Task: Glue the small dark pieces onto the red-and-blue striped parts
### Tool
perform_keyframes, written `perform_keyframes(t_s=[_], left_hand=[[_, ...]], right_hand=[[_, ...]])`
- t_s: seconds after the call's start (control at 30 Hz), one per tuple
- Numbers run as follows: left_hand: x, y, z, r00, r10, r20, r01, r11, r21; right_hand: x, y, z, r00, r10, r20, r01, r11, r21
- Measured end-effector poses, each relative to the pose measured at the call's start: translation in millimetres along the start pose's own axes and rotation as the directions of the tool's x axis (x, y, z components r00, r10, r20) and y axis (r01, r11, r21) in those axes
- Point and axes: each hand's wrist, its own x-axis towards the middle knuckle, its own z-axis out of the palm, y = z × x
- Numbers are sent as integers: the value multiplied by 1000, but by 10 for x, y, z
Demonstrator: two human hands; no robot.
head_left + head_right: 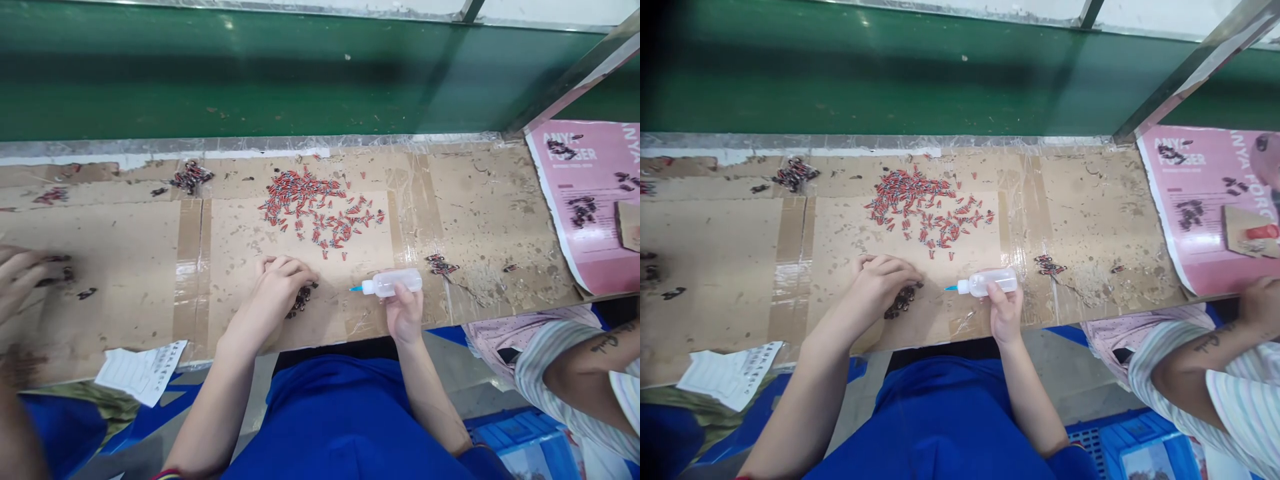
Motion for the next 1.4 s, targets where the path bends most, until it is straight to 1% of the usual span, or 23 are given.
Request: perform_keyframes(t_s=[0.1, 0.23, 0.4, 0.5, 0.63, 0.87, 1.2, 1.3, 1.4], left_hand=[[-1, 31, 19, 1000, -20, 4, 20, 1000, 20], [-55, 129, 68, 997, -38, -60, 43, 996, 73], [-139, 220, 121, 988, -29, -154, 48, 991, 127], [-173, 243, 134, 983, -32, -180, 54, 991, 120], [-185, 255, 139, 978, -44, -202, 68, 991, 113], [-169, 249, 137, 981, -53, -184, 71, 993, 92], [-170, 255, 140, 978, -55, -203, 75, 993, 96], [-177, 251, 141, 977, -46, -210, 66, 994, 91], [-177, 254, 140, 976, -63, -208, 81, 993, 81]], right_hand=[[-29, 13, 21, 998, -56, 16, 58, 986, -157], [-75, 16, 106, 994, -107, 21, 107, 937, -333], [-108, 57, 202, 993, -108, 47, 118, 900, -419], [-111, 95, 209, 993, -98, 64, 117, 884, -453], [-114, 122, 203, 991, -86, 102, 126, 863, -489], [-115, 110, 229, 989, -76, 124, 129, 850, -510], [-128, 119, 224, 993, -89, 79, 116, 877, -466], [-120, 117, 216, 993, -87, 85, 116, 888, -445], [-112, 109, 221, 991, -85, 101, 122, 881, -458]])
